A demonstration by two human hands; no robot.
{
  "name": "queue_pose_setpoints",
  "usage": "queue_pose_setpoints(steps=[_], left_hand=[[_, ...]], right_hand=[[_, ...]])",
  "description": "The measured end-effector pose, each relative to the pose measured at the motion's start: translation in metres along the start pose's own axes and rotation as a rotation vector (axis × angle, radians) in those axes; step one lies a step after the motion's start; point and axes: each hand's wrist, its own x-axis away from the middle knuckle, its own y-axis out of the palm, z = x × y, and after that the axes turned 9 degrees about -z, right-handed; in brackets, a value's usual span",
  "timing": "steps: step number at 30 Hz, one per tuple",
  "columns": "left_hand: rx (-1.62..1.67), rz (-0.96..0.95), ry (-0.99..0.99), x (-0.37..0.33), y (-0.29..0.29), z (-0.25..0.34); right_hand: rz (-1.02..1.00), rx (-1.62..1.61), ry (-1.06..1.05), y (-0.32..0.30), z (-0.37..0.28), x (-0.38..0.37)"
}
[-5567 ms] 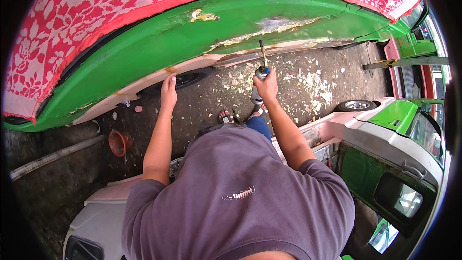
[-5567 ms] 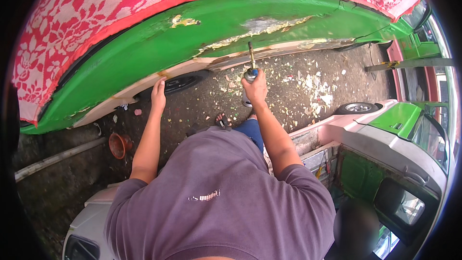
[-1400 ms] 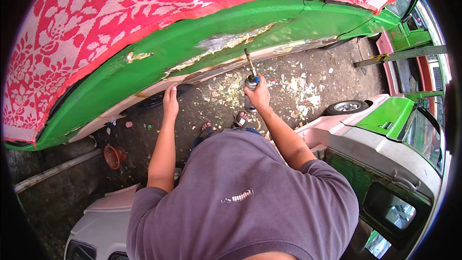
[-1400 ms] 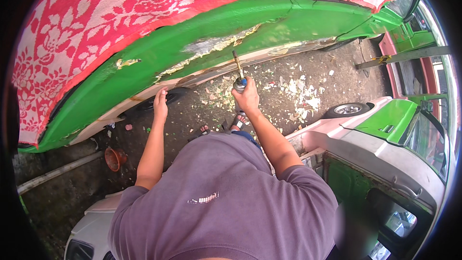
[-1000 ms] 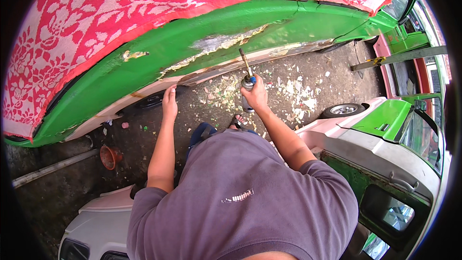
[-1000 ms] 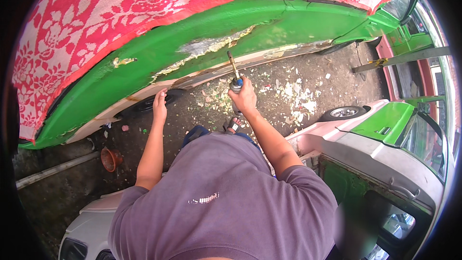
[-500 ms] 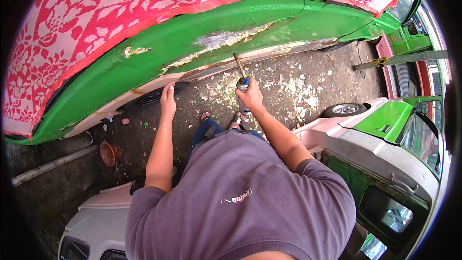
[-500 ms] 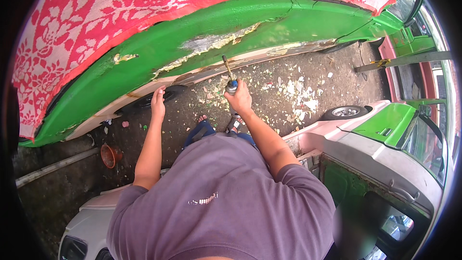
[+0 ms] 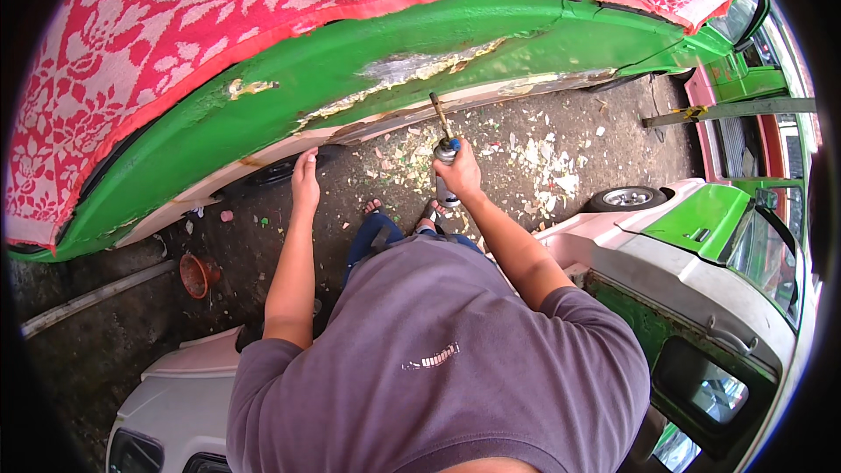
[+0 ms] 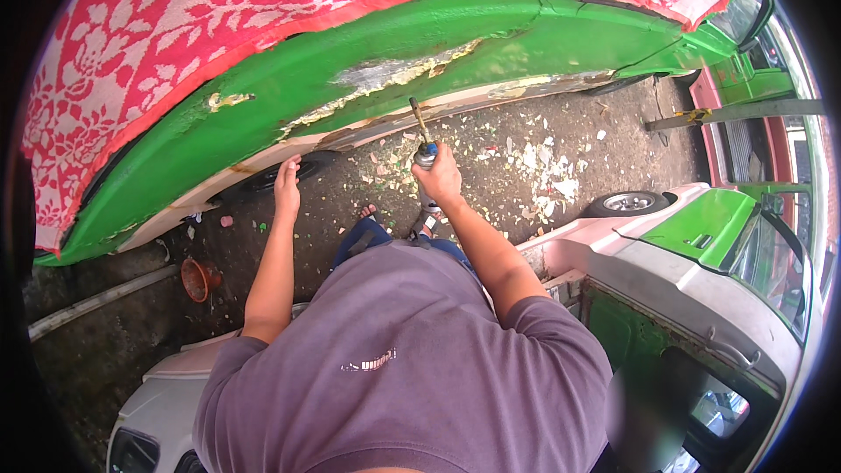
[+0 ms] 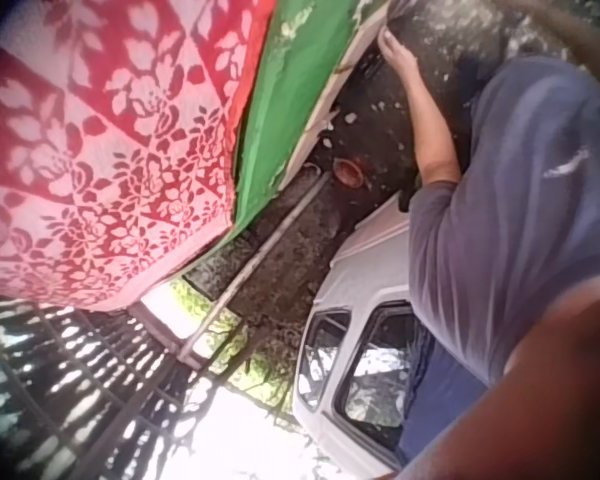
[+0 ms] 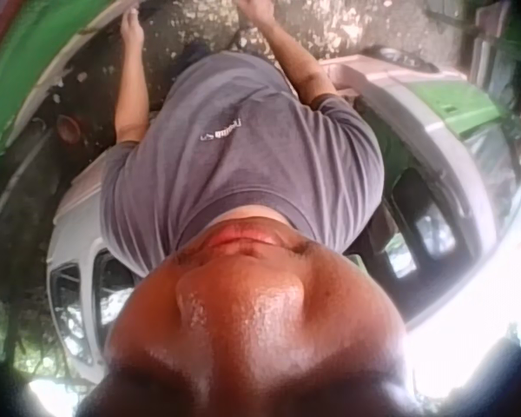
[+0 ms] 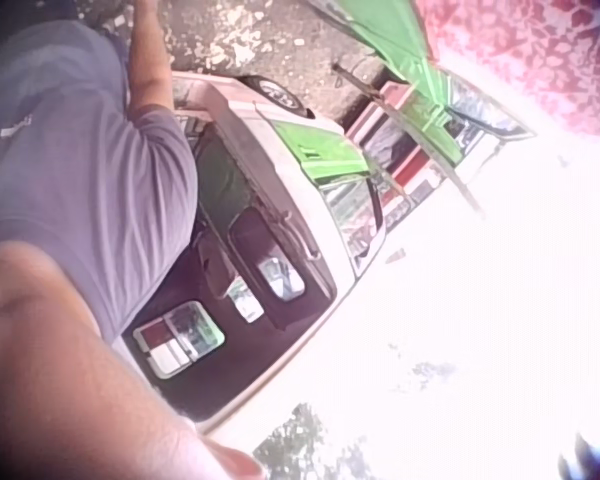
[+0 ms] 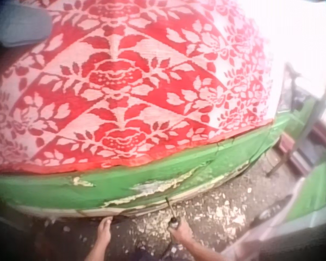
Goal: The person uses a blowtorch to heat a damaged section of a green vehicle panel, then uses a hammer to tap and reshape the metal. The person alternates between heating and hammering to gradually flatten the dented area.
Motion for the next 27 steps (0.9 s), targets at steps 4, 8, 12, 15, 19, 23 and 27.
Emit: queue_pose_setpoints(steps=[4, 8, 12, 15, 19, 23, 27], left_hand=[[0.019, 0.011, -0.010, 0.001, -0.002, -0.001], [0.014, 0.006, -0.007, 0.000, -0.002, 0.002], [-0.032, 0.012, -0.009, 0.001, -0.007, 0.002], [0.002, 0.022, -0.010, 0.001, -0.009, -0.002], [0.028, 0.015, -0.009, 0.000, -0.006, -0.007], [0.034, -0.021, -0.007, -0.002, 0.005, -0.005], [0.044, -0.040, 0.012, -0.008, 0.020, -0.005]], right_hand=[[-0.022, -0.020, 0.059, -0.009, -0.004, -0.004], [-0.013, 0.045, 0.014, -0.003, -0.003, -0.005], [-0.014, 0.023, 0.024, 0.000, -0.006, -0.003], [-0.007, -0.026, 0.082, -0.013, -0.005, -0.002], [0.078, -0.008, 0.059, -0.029, 0.005, -0.002], [0.101, 0.025, 0.059, -0.042, 0.014, -0.001], [0.100, 0.029, 0.051, -0.050, 0.013, 0.006]])
